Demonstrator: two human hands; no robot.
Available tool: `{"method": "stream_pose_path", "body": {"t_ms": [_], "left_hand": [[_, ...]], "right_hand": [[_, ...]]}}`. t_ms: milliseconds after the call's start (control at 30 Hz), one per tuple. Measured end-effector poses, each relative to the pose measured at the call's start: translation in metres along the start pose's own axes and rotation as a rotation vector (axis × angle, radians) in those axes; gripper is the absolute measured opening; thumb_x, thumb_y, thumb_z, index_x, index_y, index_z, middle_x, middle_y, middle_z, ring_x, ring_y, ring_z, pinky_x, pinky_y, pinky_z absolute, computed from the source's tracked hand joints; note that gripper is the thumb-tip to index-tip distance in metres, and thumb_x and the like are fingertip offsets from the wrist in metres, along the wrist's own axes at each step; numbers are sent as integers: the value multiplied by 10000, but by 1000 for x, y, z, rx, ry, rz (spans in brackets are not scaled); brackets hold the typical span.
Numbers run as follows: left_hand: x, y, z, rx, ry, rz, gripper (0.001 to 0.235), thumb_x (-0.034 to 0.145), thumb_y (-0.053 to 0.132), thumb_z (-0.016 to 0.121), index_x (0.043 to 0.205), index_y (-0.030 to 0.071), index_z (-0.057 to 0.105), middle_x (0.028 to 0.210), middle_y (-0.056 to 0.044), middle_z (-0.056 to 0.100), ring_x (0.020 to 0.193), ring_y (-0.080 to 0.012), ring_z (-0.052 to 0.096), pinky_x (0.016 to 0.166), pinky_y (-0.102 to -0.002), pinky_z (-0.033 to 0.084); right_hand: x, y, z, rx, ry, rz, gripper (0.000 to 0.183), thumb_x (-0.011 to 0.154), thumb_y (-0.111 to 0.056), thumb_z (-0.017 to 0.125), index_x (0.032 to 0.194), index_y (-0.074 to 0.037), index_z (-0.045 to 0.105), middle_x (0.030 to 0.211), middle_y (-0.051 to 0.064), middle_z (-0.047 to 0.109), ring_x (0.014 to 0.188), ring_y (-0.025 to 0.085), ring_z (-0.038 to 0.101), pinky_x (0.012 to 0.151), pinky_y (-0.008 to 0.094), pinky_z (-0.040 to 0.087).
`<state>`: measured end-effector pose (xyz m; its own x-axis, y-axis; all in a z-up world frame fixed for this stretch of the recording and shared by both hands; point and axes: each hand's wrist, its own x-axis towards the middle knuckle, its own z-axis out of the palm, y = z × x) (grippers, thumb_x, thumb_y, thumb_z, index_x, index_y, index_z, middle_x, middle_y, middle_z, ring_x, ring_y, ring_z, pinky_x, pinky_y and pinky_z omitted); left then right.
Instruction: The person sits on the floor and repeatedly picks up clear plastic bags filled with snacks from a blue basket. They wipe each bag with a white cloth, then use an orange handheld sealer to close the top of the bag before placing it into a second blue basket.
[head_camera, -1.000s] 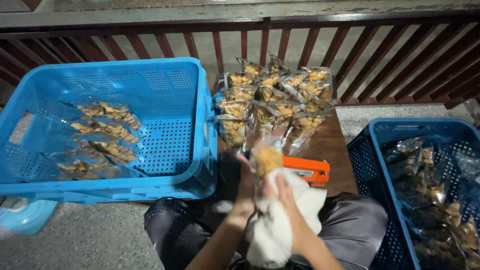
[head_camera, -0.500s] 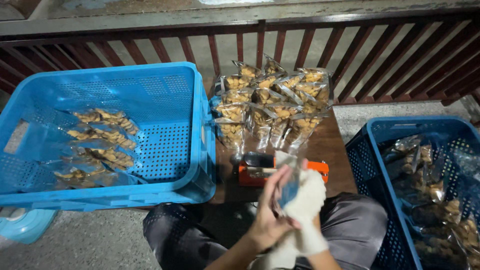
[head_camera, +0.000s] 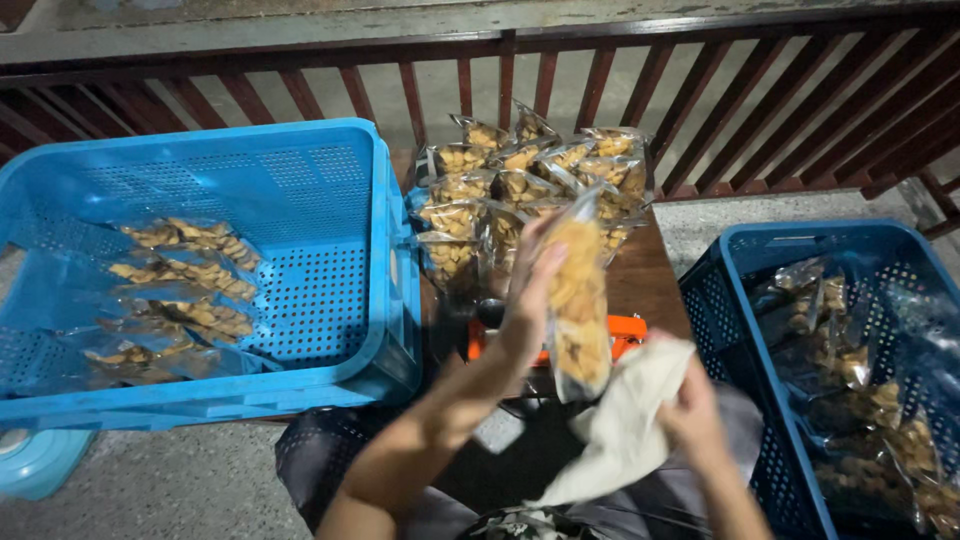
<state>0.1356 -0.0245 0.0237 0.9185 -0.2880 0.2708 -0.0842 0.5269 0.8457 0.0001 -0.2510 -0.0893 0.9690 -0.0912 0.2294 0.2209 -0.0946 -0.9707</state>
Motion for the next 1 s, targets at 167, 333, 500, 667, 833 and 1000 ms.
{"method": "stream_pose_path", "body": {"t_ms": [167, 333, 500, 667, 833, 1000], "left_hand": [[78, 7, 6, 204, -722, 182, 568, 1055, 321, 560, 1540, 68, 409, 1619, -141, 425, 1548, -295, 420, 1308, -428, 369], [101, 10, 3, 459, -1011, 221, 498, 1038, 229, 619, 1521, 149, 529, 1511, -102, 539, 1453, -287, 507, 1291, -474, 386], [83, 29, -49, 1017, -667, 337, 334, 912, 191, 738, 1246, 184, 760, 1311, -124, 637, 1259, -325, 553, 1071, -449, 418], [67, -5, -99, 1142, -379, 109, 336, 916, 123, 574, 1171, 252, 751, 1171, -17, 708, 1126, -259, 664, 987, -382, 488], [75, -62, -141, 1565, -67, 380, 270, 856, 104, 629, 1000, 266, 791, 1056, 49, 751, 1057, -229, 644, 988, -466, 390], [68, -93, -164, 1753, 63, 167, 391, 818, 83, 630, 1094, 312, 786, 1139, 49, 725, 1091, -256, 597, 984, -539, 349]], "right_hand": [[84, -30, -41, 296, -101, 133, 783, 854, -279, 782, 1529, -34, 468, 1477, 90, 579, 1341, 199, 567, 1115, 341, 448], [152, -41, -18, 8, -261, 67, 685, 685, -151, 868, 1315, -36, 625, 1219, 68, 695, 1067, 162, 680, 892, 351, 588], [165, -44, 21, -368, -198, -19, 552, 740, -224, 877, 1246, -79, 707, 1069, 34, 761, 891, 130, 699, 796, 299, 565], [174, 1, 69, -622, -224, 221, 450, 804, -373, 836, 1187, -149, 758, 846, 32, 797, 645, 183, 682, 618, 345, 527], [192, 77, 106, -681, -194, 242, 574, 871, -416, 813, 1261, -43, 615, 895, 106, 769, 738, 206, 733, 680, 340, 557], [202, 125, 116, -300, -262, 258, 549, 831, -225, 798, 1304, -61, 573, 994, 110, 795, 919, 169, 747, 785, 310, 571]]}}
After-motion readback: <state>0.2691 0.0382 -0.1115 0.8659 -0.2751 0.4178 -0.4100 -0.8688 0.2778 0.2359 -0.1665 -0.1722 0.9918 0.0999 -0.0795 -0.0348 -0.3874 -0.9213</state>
